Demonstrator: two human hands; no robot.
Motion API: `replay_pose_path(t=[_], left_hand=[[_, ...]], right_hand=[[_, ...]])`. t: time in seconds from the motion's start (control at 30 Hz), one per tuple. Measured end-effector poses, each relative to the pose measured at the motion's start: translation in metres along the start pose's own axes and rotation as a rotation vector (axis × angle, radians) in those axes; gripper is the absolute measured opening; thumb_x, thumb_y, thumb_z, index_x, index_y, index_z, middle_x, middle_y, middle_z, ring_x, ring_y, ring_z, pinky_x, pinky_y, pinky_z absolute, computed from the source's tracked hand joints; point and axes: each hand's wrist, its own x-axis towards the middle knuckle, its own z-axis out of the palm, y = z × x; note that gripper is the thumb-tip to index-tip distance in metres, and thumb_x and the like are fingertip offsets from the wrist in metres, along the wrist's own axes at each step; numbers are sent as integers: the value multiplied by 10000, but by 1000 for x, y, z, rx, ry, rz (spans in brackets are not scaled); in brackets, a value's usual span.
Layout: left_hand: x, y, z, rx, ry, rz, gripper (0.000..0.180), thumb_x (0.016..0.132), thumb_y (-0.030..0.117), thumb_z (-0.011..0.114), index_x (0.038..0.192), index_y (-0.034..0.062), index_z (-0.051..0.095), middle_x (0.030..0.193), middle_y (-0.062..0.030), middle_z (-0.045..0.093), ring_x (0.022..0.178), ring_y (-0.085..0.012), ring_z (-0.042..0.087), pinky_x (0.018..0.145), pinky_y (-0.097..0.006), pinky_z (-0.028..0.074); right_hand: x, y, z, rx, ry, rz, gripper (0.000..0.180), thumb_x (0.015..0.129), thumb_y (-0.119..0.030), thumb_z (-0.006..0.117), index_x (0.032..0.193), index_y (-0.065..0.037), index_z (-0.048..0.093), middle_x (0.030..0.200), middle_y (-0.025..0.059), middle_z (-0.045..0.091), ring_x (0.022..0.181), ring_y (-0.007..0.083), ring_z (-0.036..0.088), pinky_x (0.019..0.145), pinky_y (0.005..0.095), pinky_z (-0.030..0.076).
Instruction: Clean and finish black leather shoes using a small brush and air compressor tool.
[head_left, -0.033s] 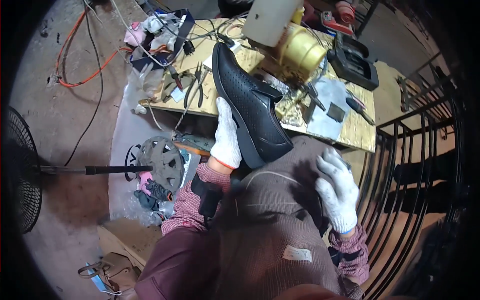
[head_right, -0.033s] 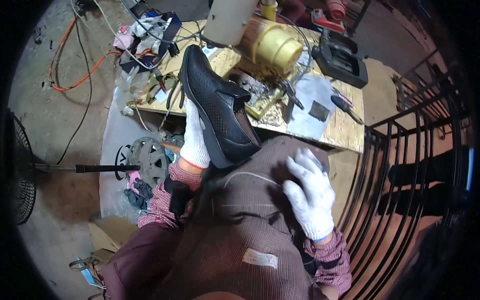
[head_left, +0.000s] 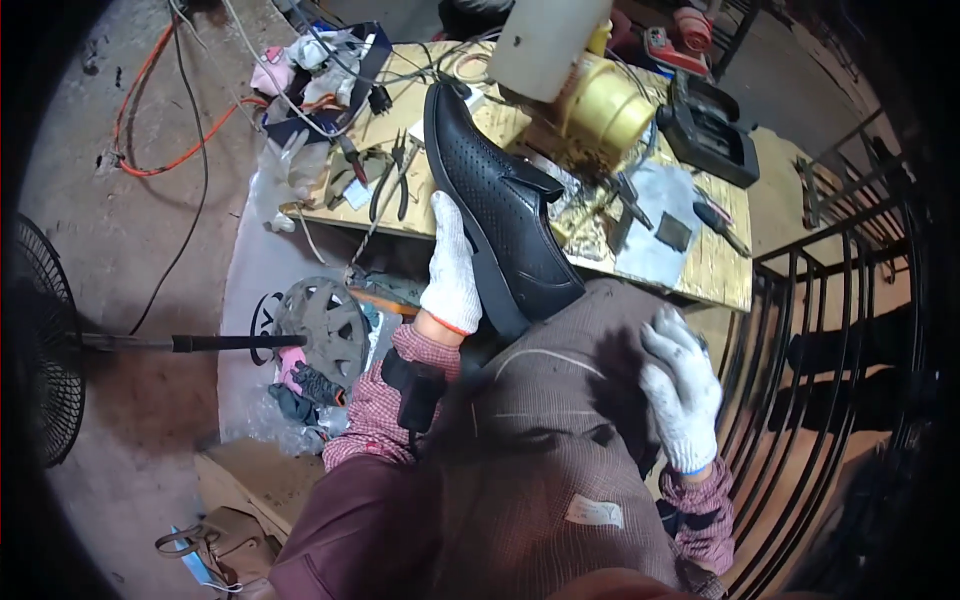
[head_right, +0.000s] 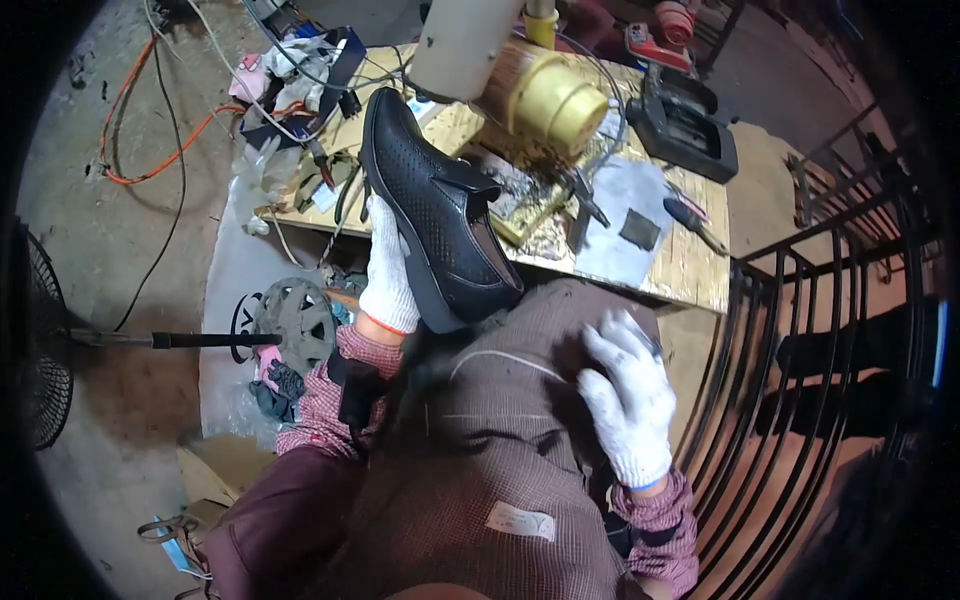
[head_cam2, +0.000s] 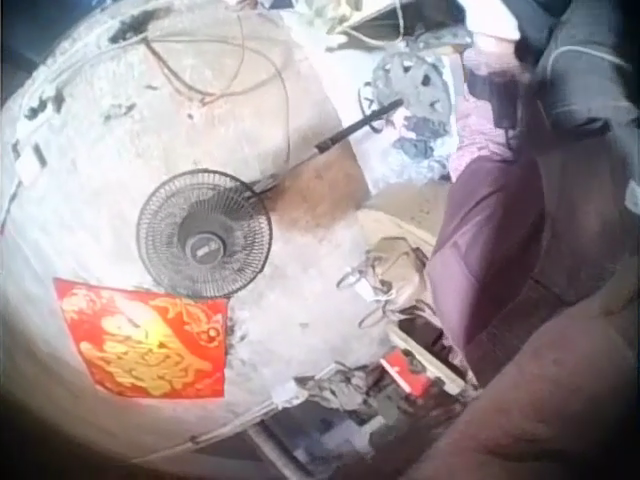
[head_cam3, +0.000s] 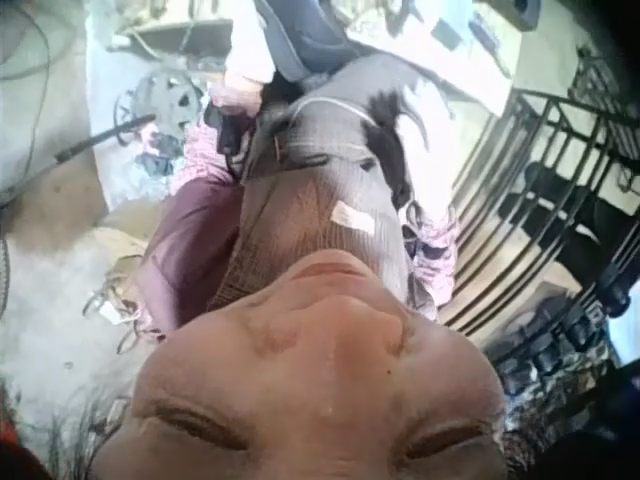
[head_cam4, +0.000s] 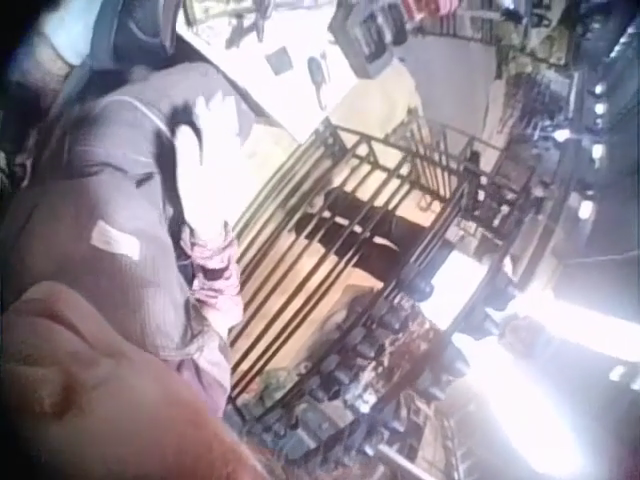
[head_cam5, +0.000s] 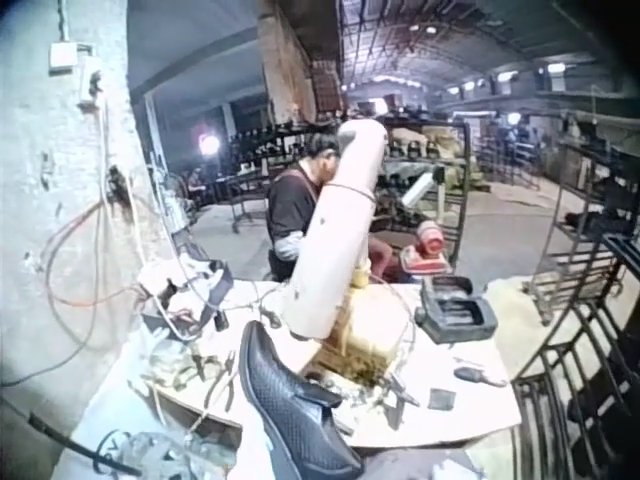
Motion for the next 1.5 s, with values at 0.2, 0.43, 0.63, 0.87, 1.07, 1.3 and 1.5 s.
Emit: replay_pose_path(t=[0.2, 0.43, 0.63, 0.87, 1.07, 1.3, 1.5], left_hand=[[45, 24, 9, 310, -11, 296, 780, 1008, 673, 335, 1511, 80, 389, 1427, -87, 525, 1239, -212, 562, 1068, -345, 458], [62, 49, 17, 181, 1, 319, 765, 992, 685, 361, 1486, 105, 426, 1408, -98, 554, 1233, -268, 579, 1055, -410, 482], [51, 37, 5, 120, 96, 405, 836, 953, 737, 383, 1527, 130, 373, 1520, -79, 441, 1350, -285, 466, 1157, -440, 364], [27, -29, -43, 31, -767, 46, 831, 988, 694, 326, 1506, 46, 347, 1474, -169, 465, 1315, -324, 493, 1147, -488, 376], [38, -20, -4, 222, -345, 162, 412, 1032, 211, 476, 1355, -43, 450, 1201, -217, 596, 1029, -284, 656, 1000, -525, 551], [95, -11, -76, -14, -191, -9, 432, 1047, 274, 465, 1355, -28, 476, 1240, -188, 595, 1053, -269, 646, 1015, -473, 545], [100, -2, -41, 472, -279, 284, 419, 1055, 297, 473, 1350, 0, 496, 1234, -163, 612, 1092, -281, 633, 965, -428, 565]], right_hand=[[-43, 37, -8, 29, 40, 345, 286, 897, -109, 649, 1163, -26, 708, 1249, 196, 663, 1252, 352, 584, 1081, 414, 428], [-43, 52, -2, 19, 2, 391, 252, 898, -80, 639, 1129, -25, 721, 1199, 198, 688, 1221, 359, 604, 1075, 418, 433], [-7, 53, 5, -41, -13, 203, 259, 876, -53, 654, 1124, -44, 727, 1197, 172, 691, 1224, 330, 611, 1064, 408, 439], [14, 48, 9, -32, -47, 96, 278, 843, -63, 697, 1118, -46, 730, 1177, 157, 697, 1211, 342, 614, 1041, 419, 462], [6, 81, 0, -41, 96, 217, 331, 889, -68, 661, 1218, -33, 686, 1270, 182, 660, 1259, 330, 583, 1076, 396, 434], [66, 172, -41, -539, 215, 165, 526, 949, -129, 607, 1461, -88, 498, 1467, 190, 513, 1363, 340, 487, 1131, 402, 368], [109, 262, -35, -776, -106, 335, 637, 910, -169, 639, 1510, -155, 425, 1472, 197, 498, 1365, 374, 462, 1126, 429, 378]])
